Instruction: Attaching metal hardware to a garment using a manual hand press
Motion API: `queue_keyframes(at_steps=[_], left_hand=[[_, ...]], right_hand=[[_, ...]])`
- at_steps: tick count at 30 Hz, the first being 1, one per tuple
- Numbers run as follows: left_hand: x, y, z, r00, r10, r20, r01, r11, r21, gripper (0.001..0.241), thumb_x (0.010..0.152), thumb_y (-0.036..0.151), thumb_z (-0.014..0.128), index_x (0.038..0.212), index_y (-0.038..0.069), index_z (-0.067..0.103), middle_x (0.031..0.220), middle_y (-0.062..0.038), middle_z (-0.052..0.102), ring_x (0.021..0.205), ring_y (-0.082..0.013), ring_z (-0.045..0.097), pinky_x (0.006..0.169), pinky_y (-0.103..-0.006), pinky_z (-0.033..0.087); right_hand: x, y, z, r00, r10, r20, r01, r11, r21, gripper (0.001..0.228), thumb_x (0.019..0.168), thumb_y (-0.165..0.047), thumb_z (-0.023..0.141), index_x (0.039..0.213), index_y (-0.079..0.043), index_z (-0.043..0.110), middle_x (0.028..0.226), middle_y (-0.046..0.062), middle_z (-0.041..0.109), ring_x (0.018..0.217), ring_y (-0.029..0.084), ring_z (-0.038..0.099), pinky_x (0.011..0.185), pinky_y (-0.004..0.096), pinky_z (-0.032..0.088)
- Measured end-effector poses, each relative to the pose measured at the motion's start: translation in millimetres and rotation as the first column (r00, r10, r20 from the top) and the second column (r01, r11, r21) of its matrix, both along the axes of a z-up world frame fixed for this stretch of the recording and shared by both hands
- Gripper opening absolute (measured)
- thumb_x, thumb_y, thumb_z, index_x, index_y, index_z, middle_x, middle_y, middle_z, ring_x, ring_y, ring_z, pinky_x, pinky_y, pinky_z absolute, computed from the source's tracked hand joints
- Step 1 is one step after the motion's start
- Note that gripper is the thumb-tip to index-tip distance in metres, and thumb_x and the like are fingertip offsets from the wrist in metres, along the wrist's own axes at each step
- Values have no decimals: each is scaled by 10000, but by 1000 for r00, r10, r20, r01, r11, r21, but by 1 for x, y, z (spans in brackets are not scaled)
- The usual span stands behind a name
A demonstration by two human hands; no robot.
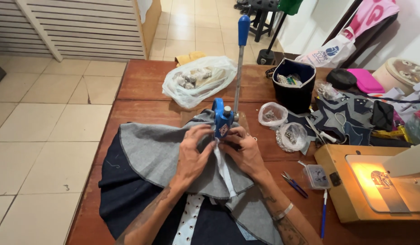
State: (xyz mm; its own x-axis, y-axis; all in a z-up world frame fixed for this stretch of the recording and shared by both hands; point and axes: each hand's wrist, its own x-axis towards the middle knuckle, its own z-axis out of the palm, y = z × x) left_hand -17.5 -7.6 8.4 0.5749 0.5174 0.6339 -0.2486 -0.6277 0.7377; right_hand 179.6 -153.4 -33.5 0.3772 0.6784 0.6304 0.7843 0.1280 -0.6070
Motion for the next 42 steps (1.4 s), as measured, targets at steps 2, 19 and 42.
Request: queue_keyframes(at_steps=[2,19,42], left_hand=[[8,3,-10,1000,-29,-8,29,999,-30,329,1069,184,918,1386,106,873,1441,-188,858,1410,-487,782,1205,-593,605],[20,23,-34,979,62,-196,-5,960,279,181,1178,312,819,1252,256,974,1315,-26,935,1173,-343,854,1138,-501,629],[28,7,-40,999,2,-47,-6,996,-92,192,978,287,1038,1104,149,991,1232,-114,968,1102,-397,890,1010,-491,694]], right_hand=[[0,2,5,1000,5,-25,-5,1000,-3,208,1000,-321,1042,1172,-218,988,1224,47,828,1037,306,863,969,445,688],[3,-3,-4,993,-48,107,54,997,-50,129,1071,-284,979,1119,-164,984,1195,20,830,1004,249,845,887,389,717],[-34,-3,37,791,-198,578,178,980,92,169,1164,-126,808,1309,-137,893,1144,137,797,1006,365,815,842,478,698]])
